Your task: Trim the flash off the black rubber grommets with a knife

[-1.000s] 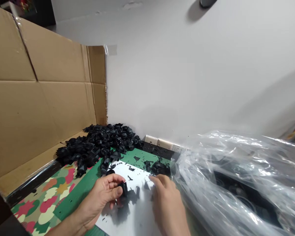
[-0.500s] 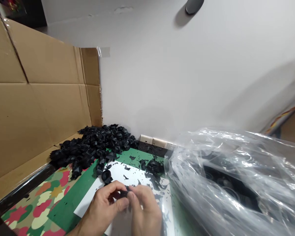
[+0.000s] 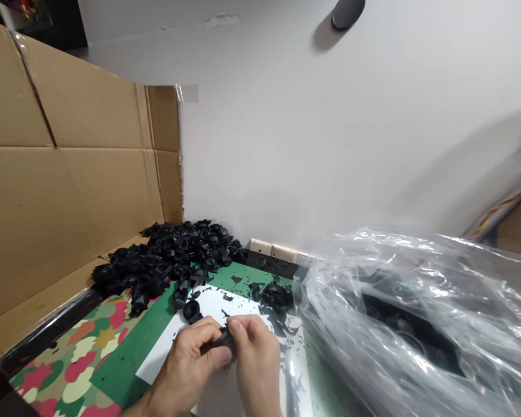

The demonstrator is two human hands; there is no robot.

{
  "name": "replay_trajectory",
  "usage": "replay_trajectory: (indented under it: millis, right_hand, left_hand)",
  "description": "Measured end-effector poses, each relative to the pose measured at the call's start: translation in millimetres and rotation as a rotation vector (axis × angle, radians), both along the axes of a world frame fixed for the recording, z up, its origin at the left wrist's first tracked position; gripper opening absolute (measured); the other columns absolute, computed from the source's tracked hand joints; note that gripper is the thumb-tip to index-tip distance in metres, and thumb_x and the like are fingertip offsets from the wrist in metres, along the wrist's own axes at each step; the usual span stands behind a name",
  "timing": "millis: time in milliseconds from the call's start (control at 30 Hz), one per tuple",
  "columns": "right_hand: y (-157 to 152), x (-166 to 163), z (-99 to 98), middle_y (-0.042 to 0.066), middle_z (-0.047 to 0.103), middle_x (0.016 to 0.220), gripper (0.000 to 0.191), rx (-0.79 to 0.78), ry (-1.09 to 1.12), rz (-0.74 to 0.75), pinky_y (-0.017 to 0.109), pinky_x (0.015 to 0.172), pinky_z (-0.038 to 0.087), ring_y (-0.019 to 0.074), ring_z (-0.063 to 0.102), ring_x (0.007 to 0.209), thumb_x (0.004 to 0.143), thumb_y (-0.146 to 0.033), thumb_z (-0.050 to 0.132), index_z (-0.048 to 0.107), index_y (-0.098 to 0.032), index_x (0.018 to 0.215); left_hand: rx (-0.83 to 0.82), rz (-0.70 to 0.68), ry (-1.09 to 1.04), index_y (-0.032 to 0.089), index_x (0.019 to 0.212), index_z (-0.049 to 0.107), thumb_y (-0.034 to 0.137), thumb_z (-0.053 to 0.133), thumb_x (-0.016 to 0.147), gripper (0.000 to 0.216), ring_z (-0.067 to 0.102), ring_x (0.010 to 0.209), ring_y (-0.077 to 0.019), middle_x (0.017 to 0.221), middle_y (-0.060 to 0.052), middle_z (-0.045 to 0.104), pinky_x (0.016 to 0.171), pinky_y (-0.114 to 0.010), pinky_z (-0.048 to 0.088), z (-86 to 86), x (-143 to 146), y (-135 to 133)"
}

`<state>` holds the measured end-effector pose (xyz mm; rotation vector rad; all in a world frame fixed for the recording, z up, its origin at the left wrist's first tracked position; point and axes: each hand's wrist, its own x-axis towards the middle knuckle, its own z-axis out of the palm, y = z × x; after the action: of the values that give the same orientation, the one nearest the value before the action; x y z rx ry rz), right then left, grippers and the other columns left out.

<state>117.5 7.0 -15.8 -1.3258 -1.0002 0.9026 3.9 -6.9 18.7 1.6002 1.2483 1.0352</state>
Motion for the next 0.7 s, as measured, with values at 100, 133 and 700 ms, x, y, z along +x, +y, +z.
replay_trajectory:
  millis: [100,133,700]
  right_hand:
    - [17.7,11.4,-3.0,0.003,0.063,0.058,0.03,-0.038,-0.042,-0.104,0.029,0.054,0.044,0.0195,0.056,0.057,0.062,-0.047,0.058,0.063,-0.018,0.058]
    - [23.2,18.1,-4.6,0.003,0.06,0.053,0.031,-0.062,-0.062,-0.173,0.029,0.05,0.041,0.0191,0.054,0.053,0.062,-0.048,0.055,0.06,-0.018,0.058]
    - [-13.3,29.2,-8.4,0.006,0.066,0.086,0.023,0.224,-0.302,0.137,0.029,0.066,0.051,0.0203,0.063,0.077,0.08,-0.042,0.06,0.069,-0.022,0.086]
  left_hand:
    - [0.092,-0.032,-0.122,0.02,0.049,0.046,0.021,0.057,0.072,0.025,0.047,0.061,-0.0164,0.061,0.0,0.048,0.057,-0.027,0.035,-5.1,0.3,-8.1]
    - [0.134,-0.079,-0.18,0.019,0.05,0.049,0.024,0.061,0.071,0.025,0.049,0.062,-0.0167,0.064,-0.001,0.052,0.059,-0.027,0.036,-7.4,0.1,-10.9]
    - [-0.249,-0.014,-0.536,0.014,0.056,0.061,0.032,0.082,0.057,0.028,0.048,0.06,-0.0118,0.061,0.001,0.057,0.056,-0.021,0.038,-15.5,-4.9,3.5]
